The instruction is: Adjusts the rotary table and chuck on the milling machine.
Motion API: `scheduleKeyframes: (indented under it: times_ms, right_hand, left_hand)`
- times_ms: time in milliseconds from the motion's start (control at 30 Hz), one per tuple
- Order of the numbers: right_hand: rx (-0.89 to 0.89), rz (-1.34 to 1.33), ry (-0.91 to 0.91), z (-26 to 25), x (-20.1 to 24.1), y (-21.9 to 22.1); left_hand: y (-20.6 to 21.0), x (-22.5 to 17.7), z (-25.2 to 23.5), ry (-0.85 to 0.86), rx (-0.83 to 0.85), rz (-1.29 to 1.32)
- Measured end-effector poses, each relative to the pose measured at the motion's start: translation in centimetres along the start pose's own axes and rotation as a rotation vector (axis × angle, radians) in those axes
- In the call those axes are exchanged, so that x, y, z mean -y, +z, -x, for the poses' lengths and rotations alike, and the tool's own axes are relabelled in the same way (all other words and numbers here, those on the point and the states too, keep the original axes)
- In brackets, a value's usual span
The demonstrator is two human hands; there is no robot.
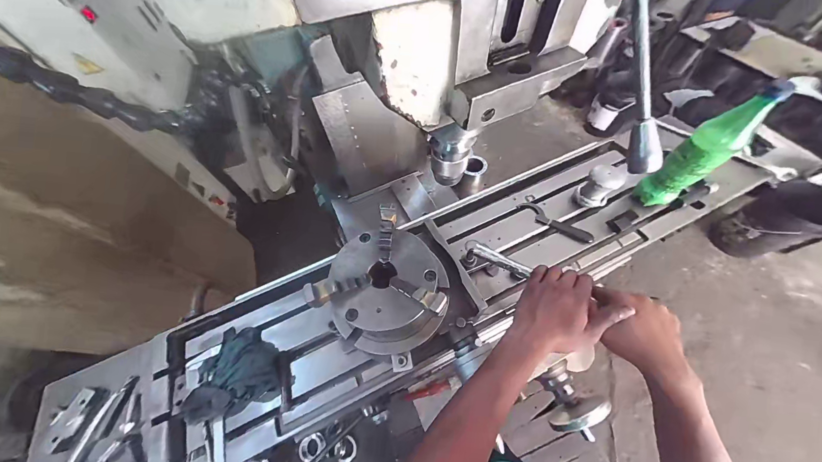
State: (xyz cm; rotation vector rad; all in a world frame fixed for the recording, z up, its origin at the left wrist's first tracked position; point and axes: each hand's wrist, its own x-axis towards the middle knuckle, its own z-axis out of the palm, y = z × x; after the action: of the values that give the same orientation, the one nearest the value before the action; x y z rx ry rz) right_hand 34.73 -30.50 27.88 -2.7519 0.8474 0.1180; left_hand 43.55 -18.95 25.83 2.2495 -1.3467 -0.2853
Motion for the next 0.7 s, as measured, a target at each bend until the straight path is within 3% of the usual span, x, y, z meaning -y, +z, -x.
scheduleKeyframes:
  times_ms: [167,300,500,700]
  right_hand:
    - [-0.034,0.029,0.066,1.2,0.8,0.7]
    - [-0.054,0.032,0.181,5.2,3.6,1.7]
    - [-0.011,0.037,0.170,4.5,3.3,1.3]
    - [-0.014,0.010,0.268,6.0,4.8,1.3]
  left_hand:
    - [0.7,0.8,0.5,0.085,-0.071,0.008]
    - [0.4,1.2,2.8,0.142,0.001,0.076]
    - [-0.3,1.4,2.4,0.162,0.036,0.105]
    - [-0.5,1.5,3.1,0.184,0.053,0.078]
